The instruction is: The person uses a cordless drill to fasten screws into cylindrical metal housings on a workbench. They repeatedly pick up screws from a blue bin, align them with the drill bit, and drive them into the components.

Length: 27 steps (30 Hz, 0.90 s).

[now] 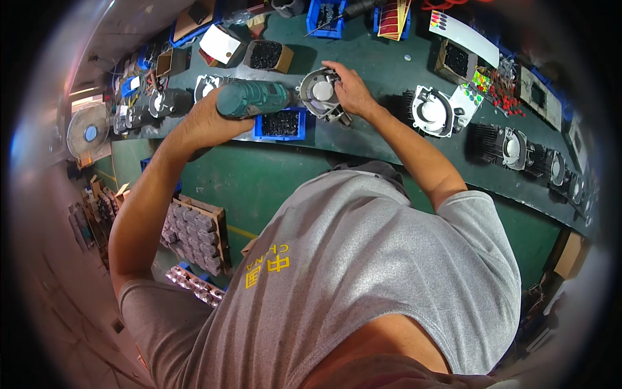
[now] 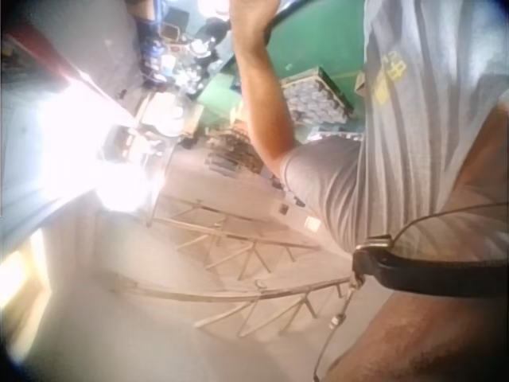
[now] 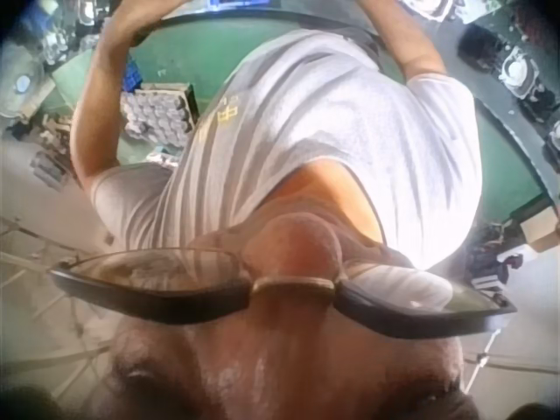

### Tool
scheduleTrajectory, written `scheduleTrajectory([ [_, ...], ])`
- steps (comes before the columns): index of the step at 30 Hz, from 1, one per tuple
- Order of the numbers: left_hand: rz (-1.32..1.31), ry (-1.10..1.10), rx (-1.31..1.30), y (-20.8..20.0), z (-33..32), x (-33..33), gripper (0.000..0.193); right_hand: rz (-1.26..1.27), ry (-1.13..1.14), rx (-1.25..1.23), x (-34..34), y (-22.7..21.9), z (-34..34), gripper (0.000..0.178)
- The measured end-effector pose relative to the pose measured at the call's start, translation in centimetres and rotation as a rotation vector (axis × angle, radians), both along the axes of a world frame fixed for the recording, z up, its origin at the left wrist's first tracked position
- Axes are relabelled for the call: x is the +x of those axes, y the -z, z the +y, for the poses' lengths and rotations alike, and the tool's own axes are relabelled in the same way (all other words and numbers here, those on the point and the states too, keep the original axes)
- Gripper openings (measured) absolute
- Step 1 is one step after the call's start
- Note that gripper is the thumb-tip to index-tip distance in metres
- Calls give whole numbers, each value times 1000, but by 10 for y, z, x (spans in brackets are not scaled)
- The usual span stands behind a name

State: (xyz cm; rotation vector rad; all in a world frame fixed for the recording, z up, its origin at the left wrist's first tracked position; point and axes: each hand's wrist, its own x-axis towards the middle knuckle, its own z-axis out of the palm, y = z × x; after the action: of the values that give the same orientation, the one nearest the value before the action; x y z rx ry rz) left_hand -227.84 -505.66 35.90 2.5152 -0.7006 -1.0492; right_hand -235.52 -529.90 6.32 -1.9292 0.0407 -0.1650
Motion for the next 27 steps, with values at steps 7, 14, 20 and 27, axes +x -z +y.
scheduleTrajectory([
  [7, 2, -55, 35, 0, 1, -4, 34, 21, 7, -20, -1, -3, 1, 61],
  [14, -6, -19, 6, -4, -4, -8, 31, 43, 11, -9, -1, -8, -1, 62],
  [20, 5, -39, -14, -7, -3, -11, 28, 17, 10, -9, -2, -7, -1, 62],
  [27, -32, -28, 25, -7, -1, -12, 26, 7, 16, -21, -3, -6, 0, 62],
])
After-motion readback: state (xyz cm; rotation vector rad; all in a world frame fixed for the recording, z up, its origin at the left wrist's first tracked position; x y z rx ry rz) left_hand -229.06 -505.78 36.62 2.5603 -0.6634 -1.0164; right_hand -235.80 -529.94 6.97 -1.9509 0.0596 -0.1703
